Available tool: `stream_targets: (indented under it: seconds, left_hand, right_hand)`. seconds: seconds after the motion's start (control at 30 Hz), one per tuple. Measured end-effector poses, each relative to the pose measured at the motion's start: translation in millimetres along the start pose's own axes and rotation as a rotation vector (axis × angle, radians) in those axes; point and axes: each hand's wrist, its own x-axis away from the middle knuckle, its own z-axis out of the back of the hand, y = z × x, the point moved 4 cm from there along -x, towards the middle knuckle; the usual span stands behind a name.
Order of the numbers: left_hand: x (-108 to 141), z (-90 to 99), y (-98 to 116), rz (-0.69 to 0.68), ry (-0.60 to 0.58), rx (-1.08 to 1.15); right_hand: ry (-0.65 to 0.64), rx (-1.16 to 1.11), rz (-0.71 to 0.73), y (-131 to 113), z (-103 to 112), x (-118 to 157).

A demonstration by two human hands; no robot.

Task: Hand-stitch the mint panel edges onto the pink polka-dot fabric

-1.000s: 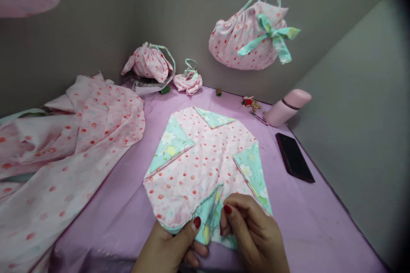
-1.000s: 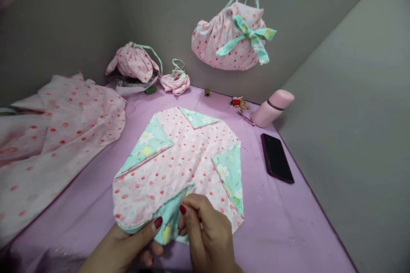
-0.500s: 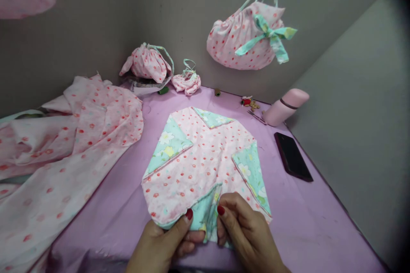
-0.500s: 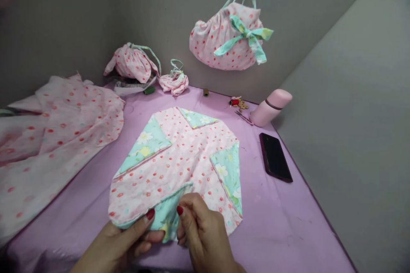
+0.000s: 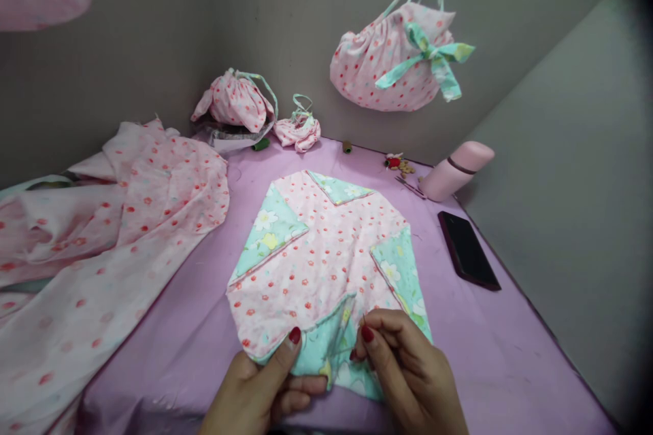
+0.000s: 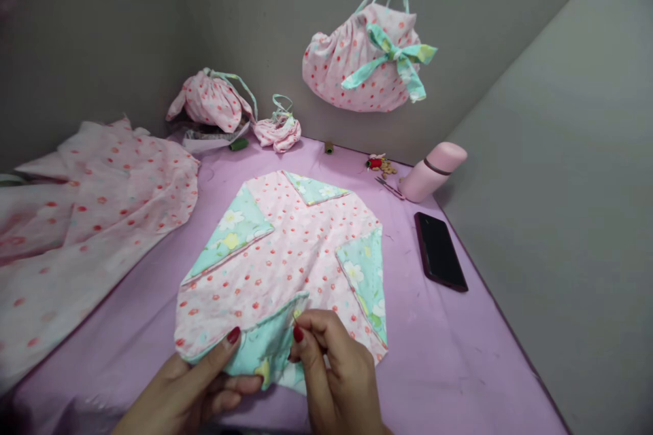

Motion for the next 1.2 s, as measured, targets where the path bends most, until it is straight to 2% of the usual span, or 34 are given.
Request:
stream_targets:
  seconds: [0.17,0.37,0.43,0.53,0.67,0.73,1.03,1.2]
  left_hand:
    - [2,-2.4,2,0.01,-0.018,0.014]
    - [-1,-1.2,0,0.002,-0.013,-0.003]
    - [-2,-0.4,-1,-0.002,-0.016,-0.006]
    - [-3,1.2,-4,-0.005,-0.02,-0.001]
    - [-5,1.5,-6,-0.027,-0.081,-0.046]
    - [-6,1.7,-8,-0.034,-0.105,-0.056]
    - [-7,0.8,-5,-0.104,-0.101,-0.123]
    - [-5,-0.8,-3,-0.088,-0.091,-0.111]
  right_hand:
    - [0.061,0.012,0.074,-2,1,2]
    - [0.186,0.032,0.053,1,6,9]
    - [0.19,0.037,0.057,1,8,9]
    - [0.075,0.091,0.109,-3,6,3]
    - [-0.224,0.155,0.174,-6,-7,-3]
    - [-0.31,0.168,0.177,-6,-13,-4]
    - [-0.418,0.281,0.189,3,-18,7]
    - [-0.372,0.279,0.237,6,-18,10]
